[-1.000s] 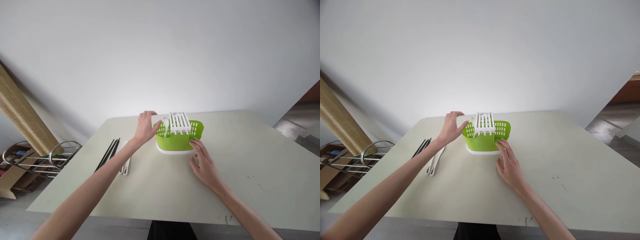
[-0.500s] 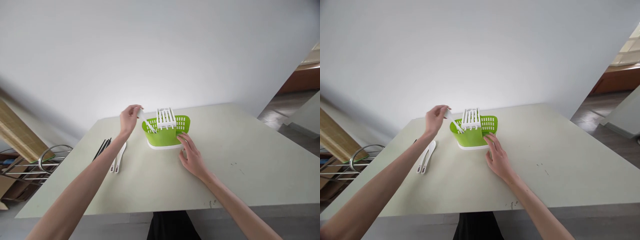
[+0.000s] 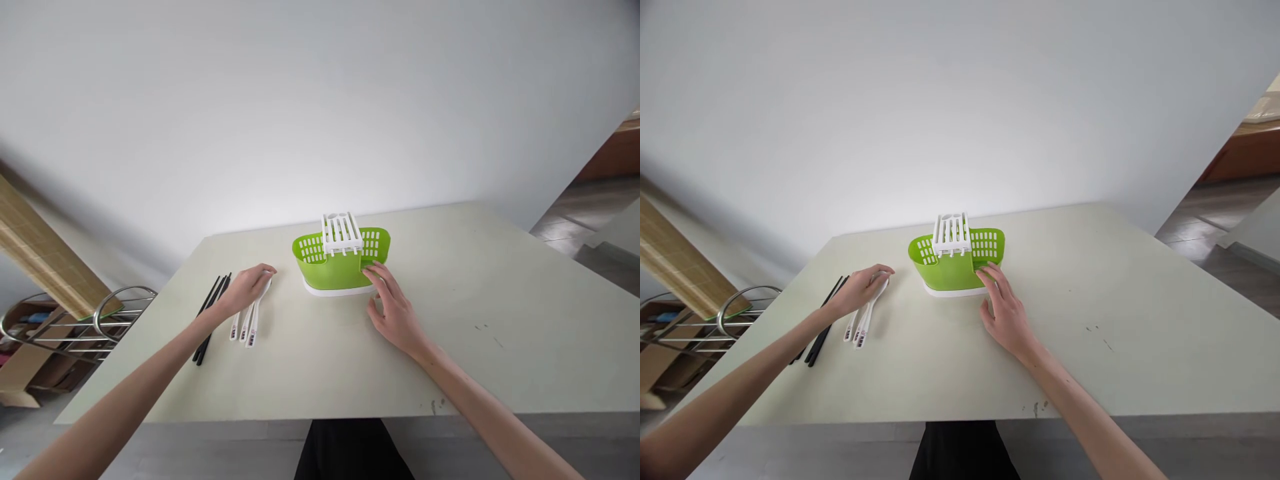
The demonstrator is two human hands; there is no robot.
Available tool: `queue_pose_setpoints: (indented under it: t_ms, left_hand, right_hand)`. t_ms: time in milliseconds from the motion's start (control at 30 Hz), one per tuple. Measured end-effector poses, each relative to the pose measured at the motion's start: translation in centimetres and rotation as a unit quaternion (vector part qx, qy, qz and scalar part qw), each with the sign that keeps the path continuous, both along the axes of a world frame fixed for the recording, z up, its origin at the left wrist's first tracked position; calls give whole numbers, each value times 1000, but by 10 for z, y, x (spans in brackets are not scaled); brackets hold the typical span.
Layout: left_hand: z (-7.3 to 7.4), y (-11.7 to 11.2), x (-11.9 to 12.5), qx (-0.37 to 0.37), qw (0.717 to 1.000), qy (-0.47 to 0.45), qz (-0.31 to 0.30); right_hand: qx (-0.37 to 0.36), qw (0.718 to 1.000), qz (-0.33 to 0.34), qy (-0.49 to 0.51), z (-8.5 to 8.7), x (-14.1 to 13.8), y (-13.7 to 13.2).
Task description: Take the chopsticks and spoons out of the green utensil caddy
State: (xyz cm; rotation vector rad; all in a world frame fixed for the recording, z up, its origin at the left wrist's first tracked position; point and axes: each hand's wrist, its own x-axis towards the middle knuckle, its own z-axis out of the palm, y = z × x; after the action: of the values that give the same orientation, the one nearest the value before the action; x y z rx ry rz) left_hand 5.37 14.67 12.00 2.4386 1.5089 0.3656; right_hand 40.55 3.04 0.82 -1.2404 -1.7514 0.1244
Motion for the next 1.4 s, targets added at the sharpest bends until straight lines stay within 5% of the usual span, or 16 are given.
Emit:
queue_pose_setpoints:
  t_ms: [133,233,500,733,900,1133,1267,1400]
  left_hand:
    - [-30,-3,1,-2,998,34,-46]
    - [-38,-1,-2,8,995,67,-78]
    - [-32,-3,-28,49,977,161,-130]
    - [-17,-6,-33,157,977,129,-60]
    - [16,-10,15,245,967,-38,-53]
    - [44,-48,138,365,905,-158,-154]
    - [39,-57,187,341,911,-118,-198]
    - [20,-45,198,340,913,-70,-213]
  right_hand:
    - [-5,1000,0,-6,-1,1,0]
    - [-4,1000,-3,-8,0,1,-1]
    - [-8,1000,-9,-7,2,0,-3]
    - [-7,1000,-8,-9,3,0,-3]
    - [-7,1000,-13,-12,1,0,-3]
    - [4,1000,-5,-17,3,3,-4]
    - [15,1000,-11,-23,2,4,-3]
    - [18,999,-22,-24,1,3,-1]
